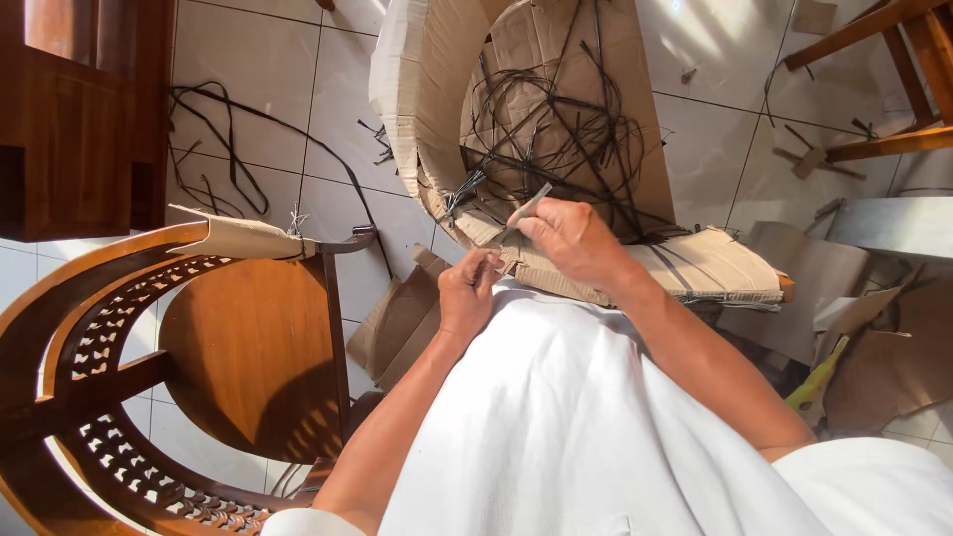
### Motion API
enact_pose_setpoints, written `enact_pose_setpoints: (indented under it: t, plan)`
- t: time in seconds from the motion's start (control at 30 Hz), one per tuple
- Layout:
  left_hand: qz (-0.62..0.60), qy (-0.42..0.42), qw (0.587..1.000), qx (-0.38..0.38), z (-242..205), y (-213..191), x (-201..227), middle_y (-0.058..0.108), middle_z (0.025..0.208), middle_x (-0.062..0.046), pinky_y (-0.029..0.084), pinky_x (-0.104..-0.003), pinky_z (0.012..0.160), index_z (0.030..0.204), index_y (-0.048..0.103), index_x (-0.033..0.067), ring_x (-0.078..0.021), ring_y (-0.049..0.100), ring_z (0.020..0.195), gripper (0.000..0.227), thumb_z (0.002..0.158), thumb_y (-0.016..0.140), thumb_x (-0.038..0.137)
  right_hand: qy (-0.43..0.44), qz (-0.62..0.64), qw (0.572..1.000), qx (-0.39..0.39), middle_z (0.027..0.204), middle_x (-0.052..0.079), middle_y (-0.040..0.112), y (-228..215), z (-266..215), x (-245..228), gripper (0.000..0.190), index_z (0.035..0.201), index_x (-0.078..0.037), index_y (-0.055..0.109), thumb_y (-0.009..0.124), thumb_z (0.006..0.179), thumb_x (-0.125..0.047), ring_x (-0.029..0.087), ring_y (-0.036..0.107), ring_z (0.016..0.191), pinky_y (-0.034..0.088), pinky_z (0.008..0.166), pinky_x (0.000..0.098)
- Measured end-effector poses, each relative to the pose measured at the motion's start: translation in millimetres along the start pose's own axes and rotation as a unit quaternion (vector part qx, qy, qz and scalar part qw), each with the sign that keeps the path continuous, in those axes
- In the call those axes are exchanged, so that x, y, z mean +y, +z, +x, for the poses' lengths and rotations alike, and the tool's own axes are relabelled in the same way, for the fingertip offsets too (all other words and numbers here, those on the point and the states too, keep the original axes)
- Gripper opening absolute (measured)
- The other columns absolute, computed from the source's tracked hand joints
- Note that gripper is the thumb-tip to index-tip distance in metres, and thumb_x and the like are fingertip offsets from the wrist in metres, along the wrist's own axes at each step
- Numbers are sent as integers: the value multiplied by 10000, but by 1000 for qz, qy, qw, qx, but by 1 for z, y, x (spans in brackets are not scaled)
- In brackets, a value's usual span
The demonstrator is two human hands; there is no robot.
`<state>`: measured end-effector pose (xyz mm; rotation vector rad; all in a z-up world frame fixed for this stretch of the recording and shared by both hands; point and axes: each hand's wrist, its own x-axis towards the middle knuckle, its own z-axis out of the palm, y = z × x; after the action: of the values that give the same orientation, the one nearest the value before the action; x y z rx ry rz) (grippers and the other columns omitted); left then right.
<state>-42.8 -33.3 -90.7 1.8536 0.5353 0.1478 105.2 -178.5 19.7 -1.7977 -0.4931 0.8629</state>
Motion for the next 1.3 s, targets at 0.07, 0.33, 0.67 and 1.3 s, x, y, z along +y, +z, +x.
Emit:
enact_pose_setpoints:
  t: [0.07,0.33,0.67,1.3]
  plan:
    - [-14,-19,1000,19,2,-3,6,774,770,-74,606,-310,629,918,712,88,-209,761,667,153,1022,607,129,11,-81,997,-1,719,83,641,-10,1,-2,231,963,-88,741,555,1053,-191,259,597,699,501,684,386]
    - [94,38,991,-85,16,6,32,740,815,-197,569,-517,672,996,723,25,-430,725,811,102,918,657,25,-27,-235,966,-106,823,118,749,8,8,-14,196,912,-156,670,580,993,-310,389,720,841,550,752,497]
    - [53,-88,985,-139,28,0,7,739,667,-28,581,-317,635,886,750,159,-199,728,621,365,1081,518,362,-40,-187,980,-51,1270,159,646,-2,26,9,409,1283,-113,611,424,1098,-426,392,615,1176,472,1016,533]
    - [-131,-149,975,-99,36,12,-15,728,738,-110,640,-278,592,991,726,23,-151,707,602,285,1072,569,247,79,-148,978,-121,1178,221,719,28,37,101,286,1201,-258,687,627,952,-131,477,654,1144,506,987,564]
